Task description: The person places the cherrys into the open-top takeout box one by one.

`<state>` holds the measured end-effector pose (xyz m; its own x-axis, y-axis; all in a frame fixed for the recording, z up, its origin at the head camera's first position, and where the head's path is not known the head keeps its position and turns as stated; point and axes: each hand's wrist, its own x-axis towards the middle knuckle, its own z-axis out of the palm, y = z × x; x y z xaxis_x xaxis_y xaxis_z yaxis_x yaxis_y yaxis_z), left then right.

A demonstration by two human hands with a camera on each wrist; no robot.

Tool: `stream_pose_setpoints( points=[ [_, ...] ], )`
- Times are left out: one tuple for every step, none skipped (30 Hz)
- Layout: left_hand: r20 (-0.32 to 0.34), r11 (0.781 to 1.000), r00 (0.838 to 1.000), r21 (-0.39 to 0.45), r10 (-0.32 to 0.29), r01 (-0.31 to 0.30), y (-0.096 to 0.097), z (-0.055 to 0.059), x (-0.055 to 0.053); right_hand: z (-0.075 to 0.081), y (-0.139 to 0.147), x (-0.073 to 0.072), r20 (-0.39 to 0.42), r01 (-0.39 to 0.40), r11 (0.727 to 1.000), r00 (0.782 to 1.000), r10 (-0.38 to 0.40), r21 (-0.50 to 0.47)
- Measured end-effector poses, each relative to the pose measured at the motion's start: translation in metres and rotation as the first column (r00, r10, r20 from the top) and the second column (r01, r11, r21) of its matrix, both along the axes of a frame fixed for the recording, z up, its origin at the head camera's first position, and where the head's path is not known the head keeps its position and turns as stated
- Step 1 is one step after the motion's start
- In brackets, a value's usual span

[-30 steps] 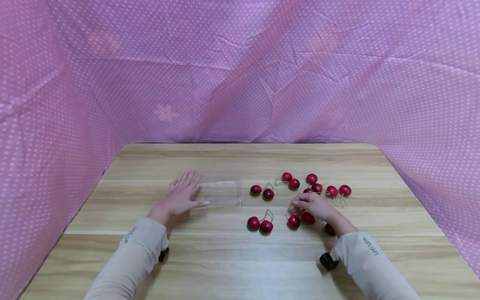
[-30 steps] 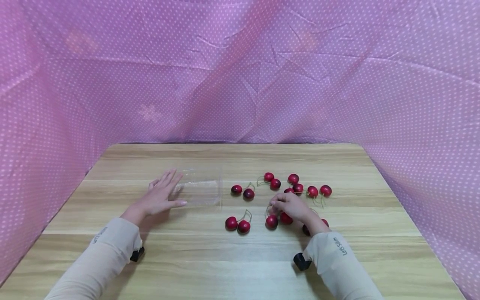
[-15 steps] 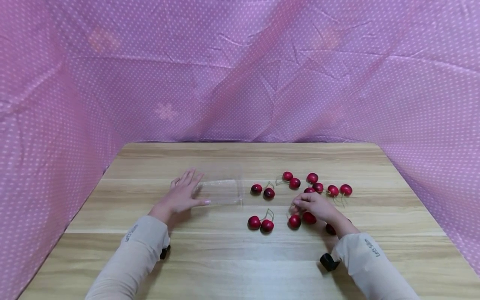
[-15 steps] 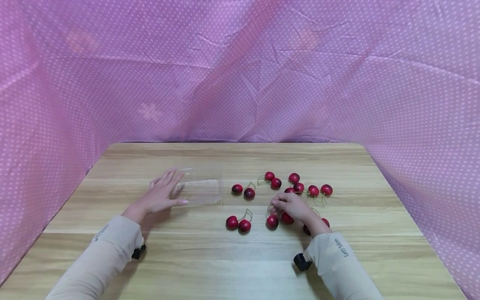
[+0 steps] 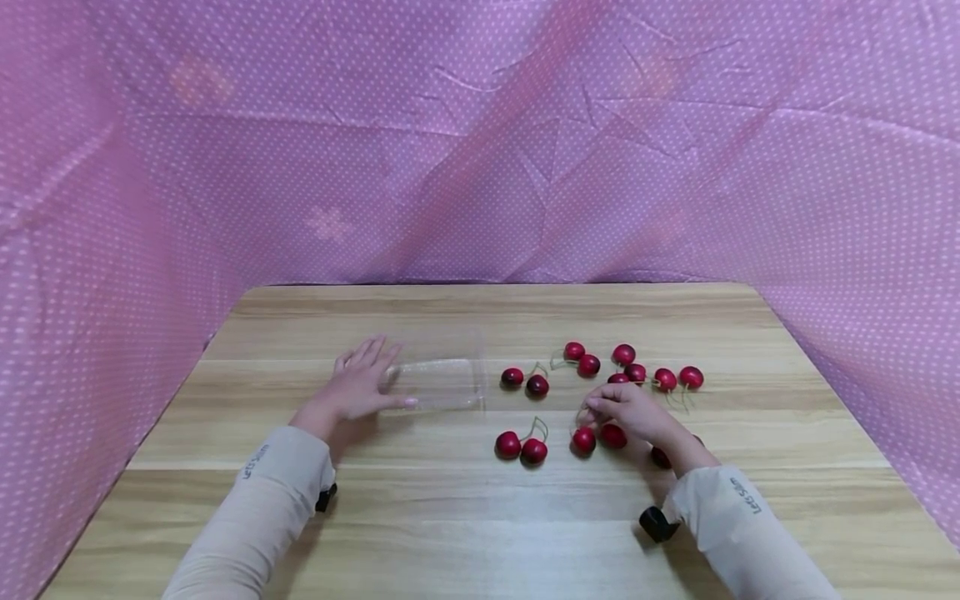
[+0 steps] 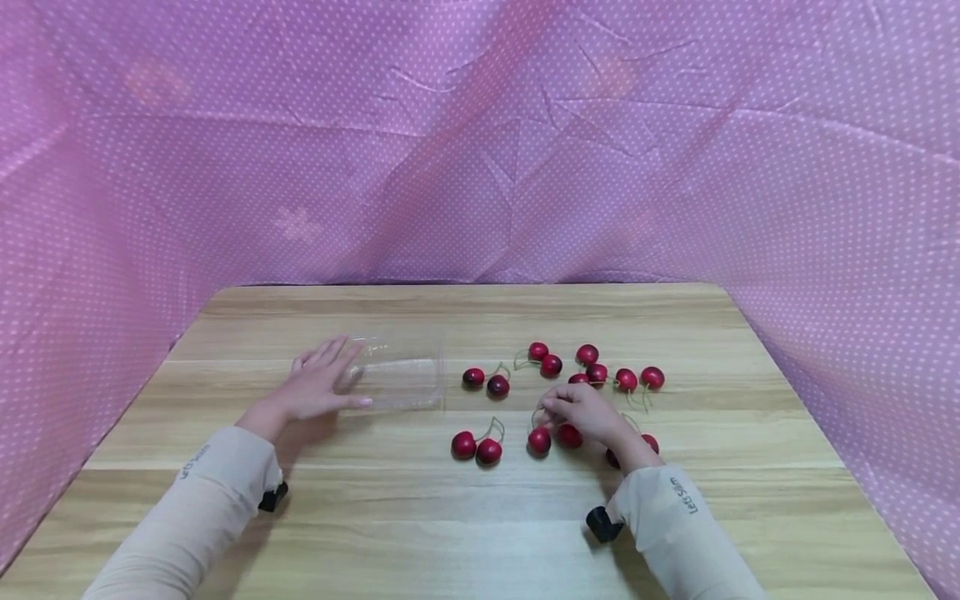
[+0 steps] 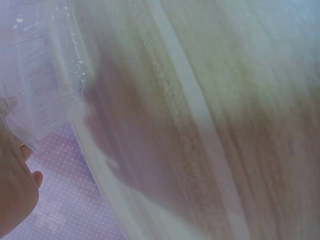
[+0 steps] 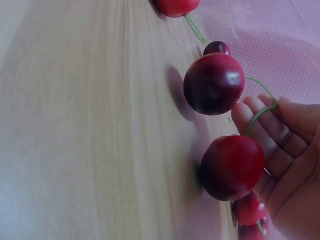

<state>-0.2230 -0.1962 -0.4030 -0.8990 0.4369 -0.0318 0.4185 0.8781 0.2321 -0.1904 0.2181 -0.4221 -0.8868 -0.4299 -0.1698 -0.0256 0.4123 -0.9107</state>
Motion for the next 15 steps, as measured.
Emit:
stream_pose_setpoints(
  points=[
    [-0.002, 1.000, 1.000, 0.000, 0.000, 0.000, 0.000, 0.000, 0.000, 0.001, -0.001, 0.000, -0.002, 0.001, 1.000, 1.000, -0.001, 0.007],
    [-0.004, 1.000, 1.000, 0.003, -0.003, 0.003, 0.000, -0.001, -0.001, 0.001, -0.001, 0.000, -0.004, 0.003, 1.000, 1.000, -0.003, 0.014],
    [-0.006, 1.000, 1.000, 0.005, -0.005, 0.005, -0.001, -0.001, -0.001, 0.002, -0.002, 0.000, -0.006, 0.003, 1.000, 1.000, -0.003, 0.020],
    [-0.011, 1.000, 1.000, 0.002, -0.008, 0.008, -0.001, -0.001, -0.001, 0.003, -0.003, 0.001, -0.006, 0.005, 1.000, 1.000, -0.005, 0.024],
    [-0.014, 1.000, 1.000, 0.001, -0.007, 0.007, -0.001, -0.002, -0.002, 0.004, -0.003, 0.001, -0.009, 0.005, 1.000, 1.000, -0.005, 0.028],
    [-0.016, 1.000, 1.000, 0.004, -0.009, 0.010, -0.001, -0.002, -0.002, 0.005, -0.004, 0.001, -0.012, 0.006, 0.999, 1.000, -0.005, 0.033],
    [-0.018, 1.000, 1.000, 0.003, -0.009, 0.009, -0.001, -0.003, -0.002, 0.006, -0.005, 0.001, -0.014, 0.007, 0.999, 1.000, -0.006, 0.036],
    [-0.020, 1.000, 1.000, 0.003, -0.011, 0.011, -0.002, -0.003, -0.002, 0.007, -0.006, 0.001, -0.015, 0.009, 0.999, 1.000, -0.009, 0.039],
    [-0.022, 1.000, 1.000, 0.001, -0.010, 0.010, -0.002, -0.004, -0.002, 0.008, -0.007, 0.002, -0.017, 0.012, 0.999, 1.000, -0.011, 0.042],
    [-0.023, 1.000, 1.000, 0.002, -0.011, 0.011, -0.002, -0.004, -0.002, 0.009, -0.008, 0.002, -0.019, 0.016, 0.999, 1.000, -0.015, 0.045],
    [-0.023, 1.000, 1.000, 0.006, -0.011, 0.012, -0.002, -0.005, -0.002, 0.010, -0.010, 0.002, -0.021, 0.020, 0.999, 1.000, -0.019, 0.048],
    [-0.023, 1.000, 1.000, 0.008, -0.012, 0.012, -0.003, -0.005, -0.002, 0.011, -0.010, 0.002, -0.023, 0.024, 0.999, 0.999, -0.023, 0.047],
    [-0.023, 1.000, 1.000, 0.006, -0.010, 0.010, -0.003, -0.005, -0.002, 0.012, -0.011, 0.002, -0.025, 0.029, 0.998, 0.999, -0.028, 0.046],
    [-0.022, 1.000, 1.000, 0.005, -0.008, 0.009, -0.003, -0.006, -0.002, 0.013, -0.012, 0.002, -0.032, 0.029, 0.999, 0.999, -0.028, 0.043],
    [-0.021, 1.000, 1.000, 0.006, -0.007, 0.007, -0.003, -0.006, -0.002, 0.013, -0.012, 0.002, -0.039, 0.027, 0.999, 0.999, -0.025, 0.038]
  ],
)
